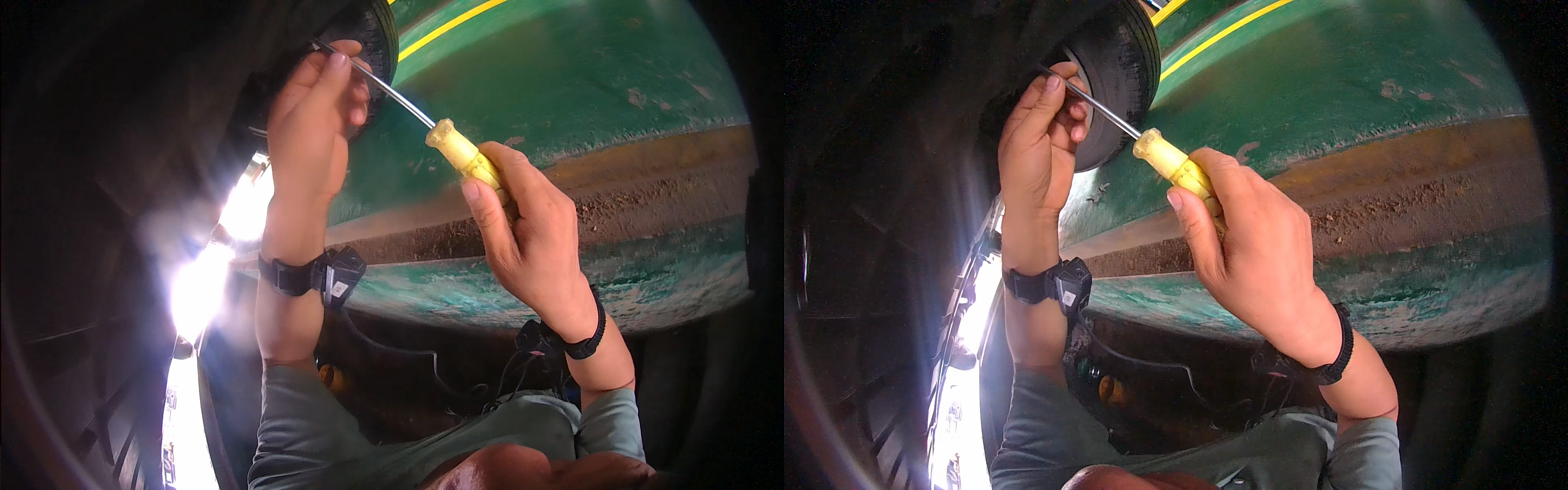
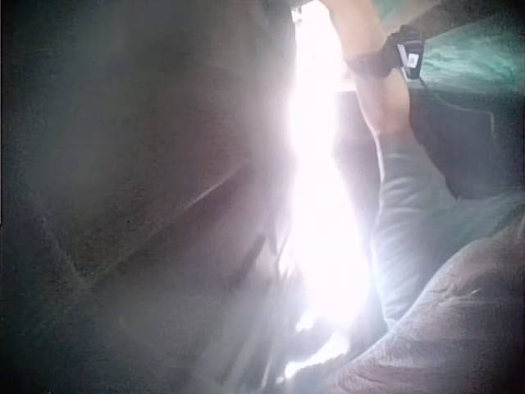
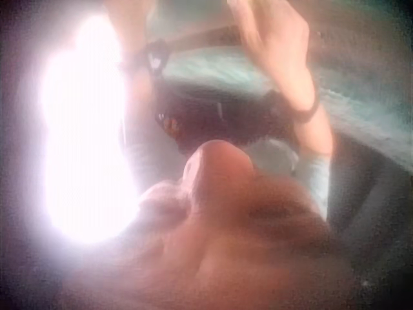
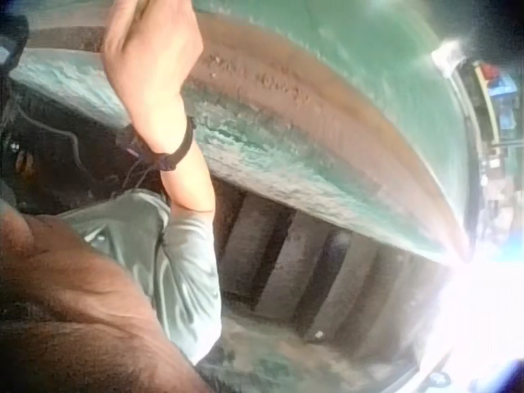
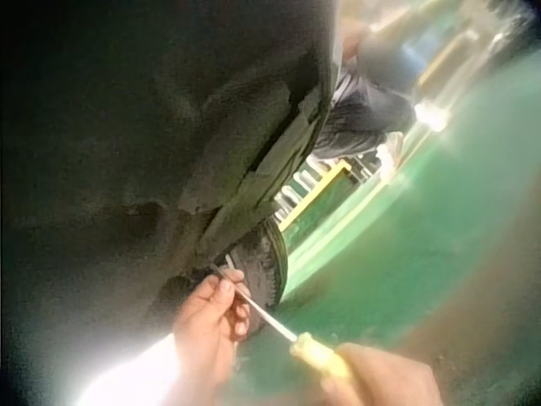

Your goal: The person lies on the floor beneath a vehicle and uses a yellow-handled screwdriver to pry at a component near the wheel well. They then stand, retrieve a ratchet and socket from a tool rack, and return to the vehicle to tighten bolts under the chassis.

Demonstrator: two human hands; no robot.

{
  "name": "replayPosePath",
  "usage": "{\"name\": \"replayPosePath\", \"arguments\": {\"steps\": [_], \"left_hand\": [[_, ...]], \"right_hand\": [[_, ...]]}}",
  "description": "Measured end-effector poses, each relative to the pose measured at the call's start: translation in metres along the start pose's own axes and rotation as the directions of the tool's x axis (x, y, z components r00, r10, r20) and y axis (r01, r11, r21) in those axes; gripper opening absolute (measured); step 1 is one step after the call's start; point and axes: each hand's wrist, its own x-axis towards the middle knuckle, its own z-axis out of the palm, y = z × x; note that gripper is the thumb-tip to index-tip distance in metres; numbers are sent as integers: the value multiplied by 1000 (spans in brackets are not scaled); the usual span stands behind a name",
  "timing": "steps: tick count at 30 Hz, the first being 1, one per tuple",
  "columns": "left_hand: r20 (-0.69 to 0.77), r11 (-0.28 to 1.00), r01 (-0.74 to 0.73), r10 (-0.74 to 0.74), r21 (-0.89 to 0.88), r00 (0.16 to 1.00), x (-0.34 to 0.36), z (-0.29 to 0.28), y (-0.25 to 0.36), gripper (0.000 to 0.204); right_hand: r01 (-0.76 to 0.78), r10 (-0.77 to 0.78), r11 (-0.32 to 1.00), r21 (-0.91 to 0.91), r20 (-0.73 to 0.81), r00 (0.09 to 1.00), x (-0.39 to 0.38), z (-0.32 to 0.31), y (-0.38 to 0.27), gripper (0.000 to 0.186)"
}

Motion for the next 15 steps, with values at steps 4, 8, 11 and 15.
{"name": "replayPosePath", "arguments": {"steps": [4,8,11,15], "left_hand": [[-8,1000,2,-2,-10,1000,8,-2,-4,21],[16,999,-28,28,-23,999,11,-6,-3,21],[-14,1000,-26,26,9,1000,11,-6,-2,22],[-33,1000,-24,24,-10,999,13,-6,-3,20]], "right_hand": [[-6,6,1000,-21,-14,1000,4,3,5,26],[-46,46,999,8,-14,999,7,5,4,26],[-63,63,998,13,-2,998,8,6,6,24],[-213,203,963,168,73,976,10,6,6,24]]}}
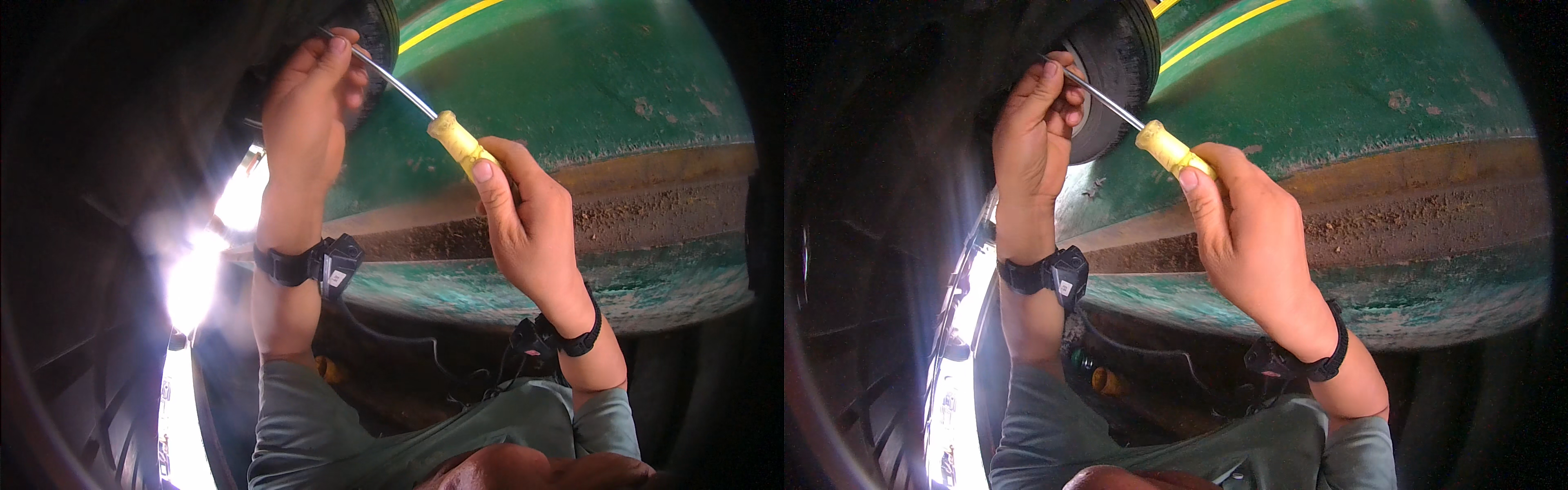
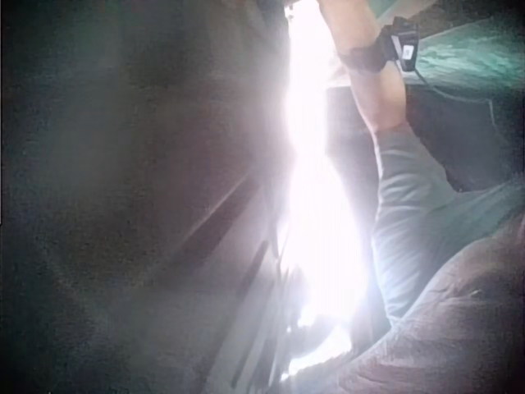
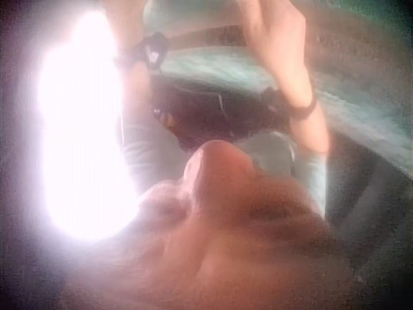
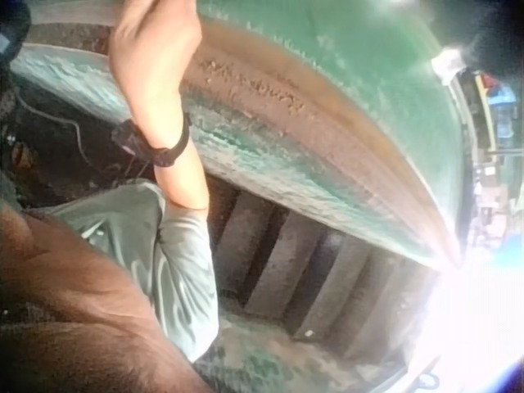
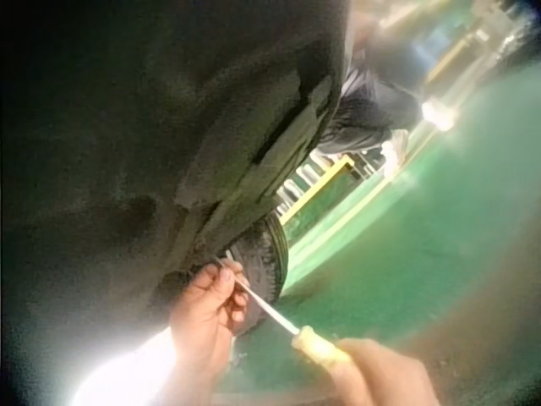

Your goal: The person lies on the floor beneath a vehicle and uses a yellow-handled screwdriver to pry at a component near the wheel well. They then stand, retrieve a ratchet and socket from a tool rack, and return to the vehicle to tighten bolts under the chassis.

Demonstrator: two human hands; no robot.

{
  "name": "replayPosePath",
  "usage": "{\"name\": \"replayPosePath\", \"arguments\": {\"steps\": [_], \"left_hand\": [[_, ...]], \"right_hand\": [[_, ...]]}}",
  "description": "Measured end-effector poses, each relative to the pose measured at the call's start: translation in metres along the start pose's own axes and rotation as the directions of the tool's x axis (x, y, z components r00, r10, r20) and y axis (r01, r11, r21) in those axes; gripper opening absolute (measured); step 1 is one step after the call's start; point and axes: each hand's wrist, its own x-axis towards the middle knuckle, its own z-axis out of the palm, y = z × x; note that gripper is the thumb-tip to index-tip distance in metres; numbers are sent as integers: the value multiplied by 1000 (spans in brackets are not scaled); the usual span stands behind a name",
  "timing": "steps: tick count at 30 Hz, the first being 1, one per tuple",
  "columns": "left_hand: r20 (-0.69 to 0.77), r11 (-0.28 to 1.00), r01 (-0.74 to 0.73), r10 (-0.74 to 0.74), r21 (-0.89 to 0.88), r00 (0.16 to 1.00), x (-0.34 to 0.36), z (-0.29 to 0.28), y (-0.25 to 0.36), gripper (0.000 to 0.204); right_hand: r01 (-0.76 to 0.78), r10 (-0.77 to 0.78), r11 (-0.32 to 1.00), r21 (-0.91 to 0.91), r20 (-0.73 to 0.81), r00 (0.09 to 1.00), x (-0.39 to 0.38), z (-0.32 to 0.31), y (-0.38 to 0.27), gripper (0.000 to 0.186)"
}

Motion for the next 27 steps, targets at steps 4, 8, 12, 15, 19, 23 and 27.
{"name": "replayPosePath", "arguments": {"steps": [4,8,12,15,19,23,27], "left_hand": [[-36,999,6,-8,-45,999,1,1,-4,22],[-114,997,-24,16,-74,993,2,5,-4,21],[-164,996,-77,70,-39,984,2,9,-5,21],[-201,997,-78,80,18,976,0,9,-3,22],[-205,996,-91,86,-16,975,-1,10,-10,24],[-119,1000,-20,18,-9,993,-8,16,-12,29],[-43,1000,-4,5,30,999,-9,16,-10,30]], "right_hand": [[-242,228,927,286,83,970,-1,-5,-1,27],[-409,338,657,633,238,911,-13,-14,-2,32],[-361,395,477,801,171,903,-34,-4,-6,32],[-526,375,187,830,434,819,-34,-10,3,32],[-514,479,132,848,399,782,-26,3,4,34],[-417,476,284,863,250,843,-30,18,7,29],[-266,415,441,857,67,907,-33,30,9,25]]}}
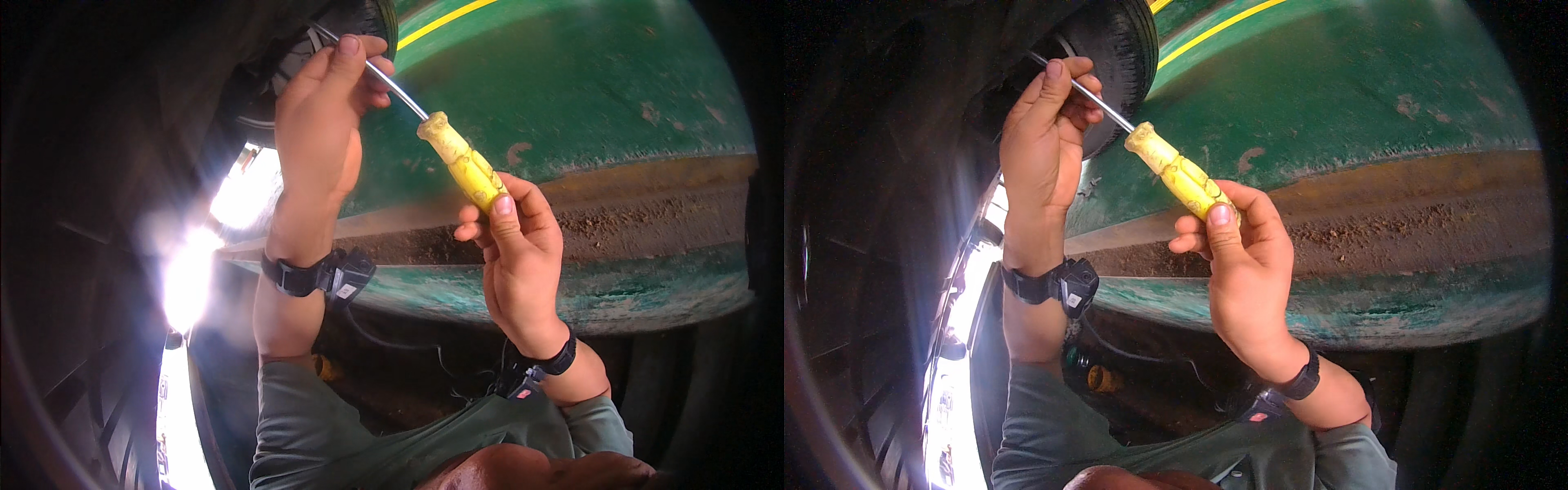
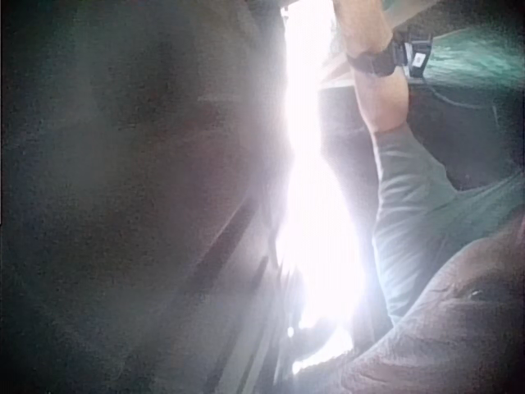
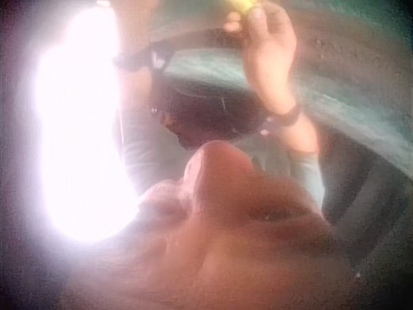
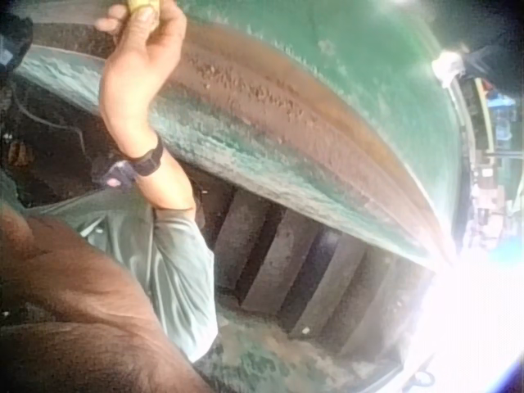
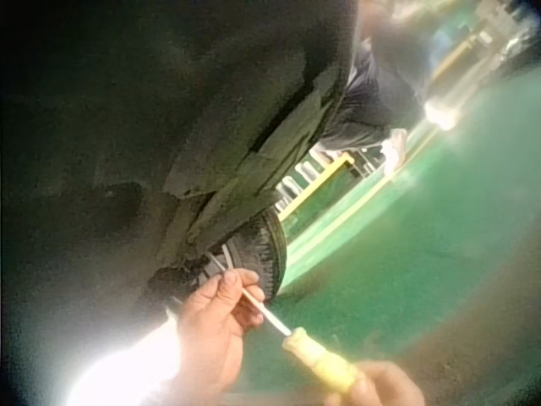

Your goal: The person lies on the floor beneath a vehicle and uses a yellow-handled screwdriver to pry at a component near the wheel well. They then stand, retrieve a ratchet and socket from a tool rack, and return to the vehicle to tighten bolts under the chassis.

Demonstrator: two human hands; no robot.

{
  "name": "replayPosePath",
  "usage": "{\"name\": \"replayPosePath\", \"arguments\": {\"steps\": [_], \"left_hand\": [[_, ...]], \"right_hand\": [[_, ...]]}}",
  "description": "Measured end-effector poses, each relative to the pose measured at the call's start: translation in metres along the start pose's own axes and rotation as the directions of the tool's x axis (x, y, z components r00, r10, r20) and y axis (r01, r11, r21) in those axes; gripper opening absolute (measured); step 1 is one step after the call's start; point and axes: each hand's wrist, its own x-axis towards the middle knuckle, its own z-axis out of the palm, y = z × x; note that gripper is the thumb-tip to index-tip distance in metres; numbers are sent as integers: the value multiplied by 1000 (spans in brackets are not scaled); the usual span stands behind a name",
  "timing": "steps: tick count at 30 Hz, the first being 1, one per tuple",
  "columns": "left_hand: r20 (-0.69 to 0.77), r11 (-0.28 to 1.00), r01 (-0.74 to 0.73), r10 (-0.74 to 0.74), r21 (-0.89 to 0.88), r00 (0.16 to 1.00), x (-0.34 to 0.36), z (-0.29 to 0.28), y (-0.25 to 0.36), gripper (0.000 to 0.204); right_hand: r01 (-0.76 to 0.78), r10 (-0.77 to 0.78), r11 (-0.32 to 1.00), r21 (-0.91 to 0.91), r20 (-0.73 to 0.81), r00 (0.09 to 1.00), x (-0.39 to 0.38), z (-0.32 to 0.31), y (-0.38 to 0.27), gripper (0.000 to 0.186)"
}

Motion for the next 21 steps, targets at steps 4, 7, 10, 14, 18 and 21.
{"name": "replayPosePath", "arguments": {"steps": [4,7,10,14,18,21], "left_hand": [[-3,1000,-18,18,-26,1000,1,-1,-1,31],[15,997,-11,12,-71,1000,3,1,-3,32],[17,998,-11,12,-68,1000,0,-2,1,31],[9,996,-10,11,-84,1000,0,-2,0,32],[-29,998,-18,17,-61,999,1,0,-3,36],[-120,988,-10,-8,-154,993,9,-10,2,41]], "right_hand": [[141,-141,981,-130,9,990,1,4,7,24],[115,-112,983,-144,24,993,1,2,4,27],[-231,220,971,59,143,965,-3,-8,-21,37],[-561,503,801,210,273,820,-5,-15,-37,51],[-556,523,768,318,190,831,4,-8,-34,47],[-565,535,743,359,188,824,6,-6,-37,44]]}}
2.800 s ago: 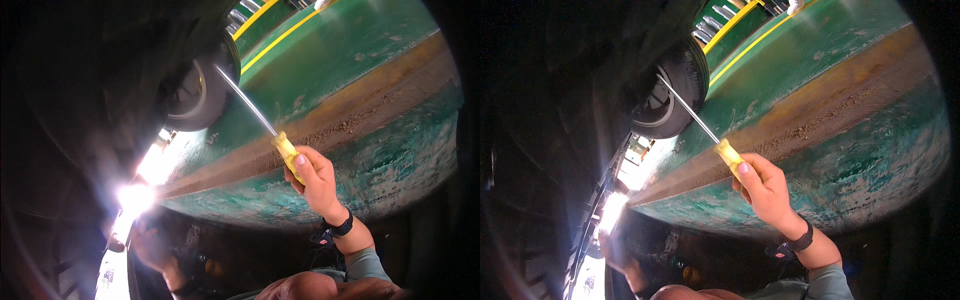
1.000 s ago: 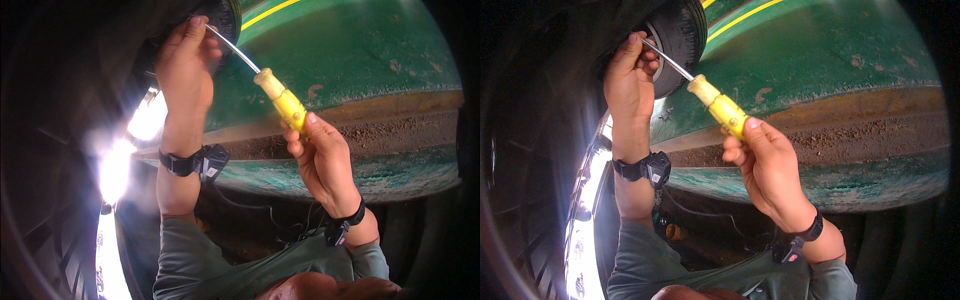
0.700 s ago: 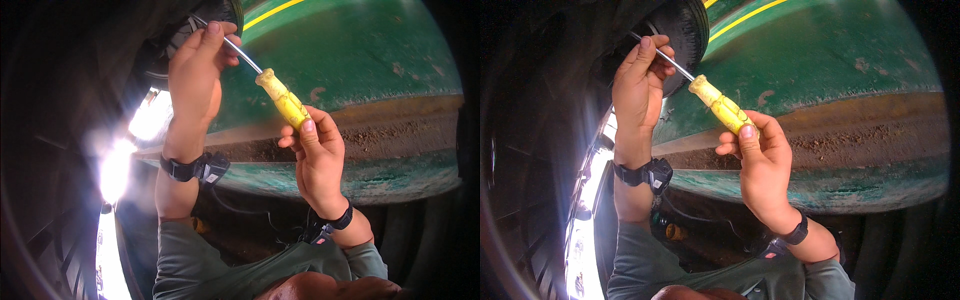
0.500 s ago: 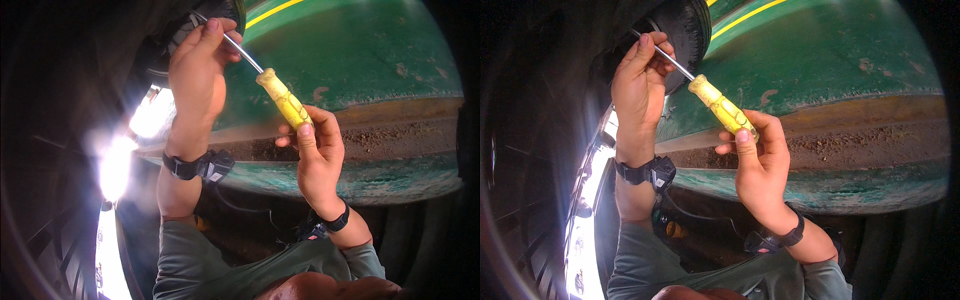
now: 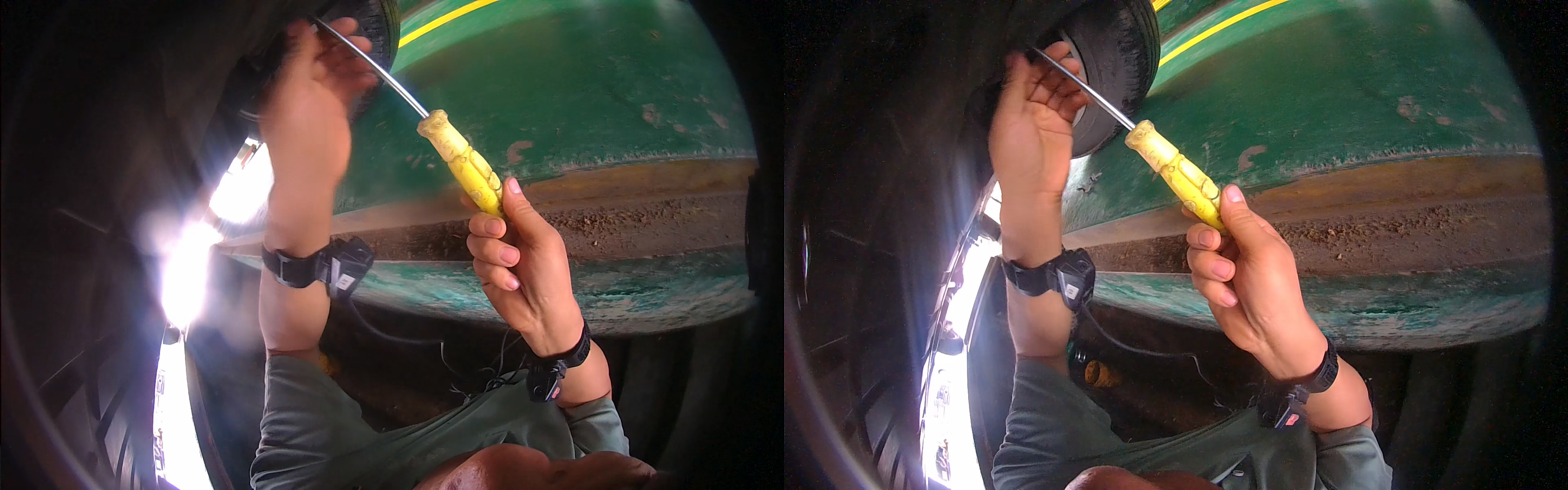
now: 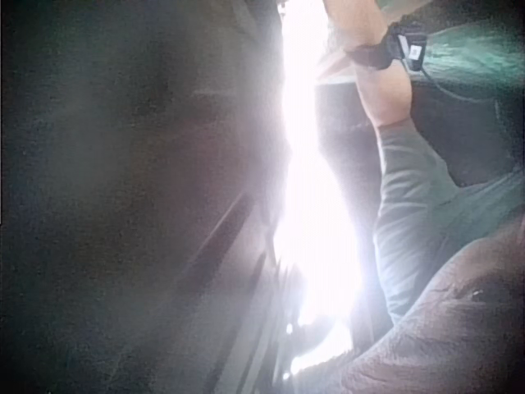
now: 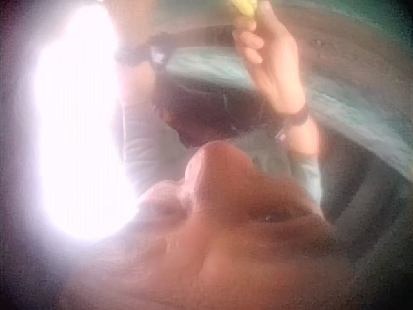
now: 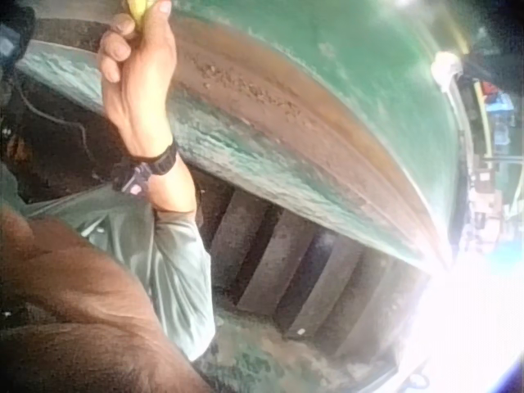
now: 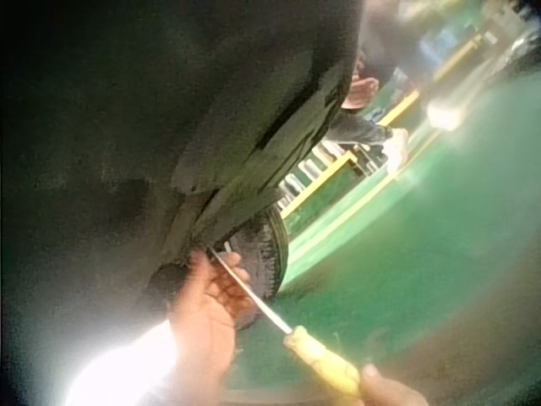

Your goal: The person lies on the floor beneath a vehicle and uses a yellow-handled screwdriver to pry at a component near the wheel well. They then stand, retrieve a ratchet and socket from a tool rack, and return to the vehicle to tighten bolts under the chassis.

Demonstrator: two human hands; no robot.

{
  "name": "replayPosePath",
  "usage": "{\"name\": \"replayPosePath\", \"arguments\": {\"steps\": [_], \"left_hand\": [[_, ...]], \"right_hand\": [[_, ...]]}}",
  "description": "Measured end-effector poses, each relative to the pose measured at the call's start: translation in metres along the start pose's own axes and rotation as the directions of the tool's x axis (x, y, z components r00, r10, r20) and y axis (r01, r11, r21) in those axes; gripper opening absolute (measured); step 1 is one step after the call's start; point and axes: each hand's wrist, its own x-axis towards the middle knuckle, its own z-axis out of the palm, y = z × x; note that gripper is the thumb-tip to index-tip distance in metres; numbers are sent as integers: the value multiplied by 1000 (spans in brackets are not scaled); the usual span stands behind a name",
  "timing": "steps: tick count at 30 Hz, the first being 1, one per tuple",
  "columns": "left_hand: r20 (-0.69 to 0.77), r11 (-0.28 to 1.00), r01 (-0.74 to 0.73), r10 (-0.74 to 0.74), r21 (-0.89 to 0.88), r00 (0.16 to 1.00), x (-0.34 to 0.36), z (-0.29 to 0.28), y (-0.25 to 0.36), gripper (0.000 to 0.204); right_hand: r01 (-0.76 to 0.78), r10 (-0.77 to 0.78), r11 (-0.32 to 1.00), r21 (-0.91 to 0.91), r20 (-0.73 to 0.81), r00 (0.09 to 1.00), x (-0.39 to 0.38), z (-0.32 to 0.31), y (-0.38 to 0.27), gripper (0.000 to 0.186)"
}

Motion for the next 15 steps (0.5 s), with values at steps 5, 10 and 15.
{"name": "replayPosePath", "arguments": {"steps": [5,10,15], "left_hand": [[-95,1000,-3,4,8,995,18,-8,-1,48],[-160,990,-67,87,128,983,18,-2,-5,51],[-273,956,-120,195,268,942,22,8,-12,51]], "right_hand": [[-41,38,995,93,37,999,3,-5,-8,43],[-4,-1,994,108,47,999,3,-6,-2,34],[117,-117,993,-24,6,993,6,-1,11,30]]}}
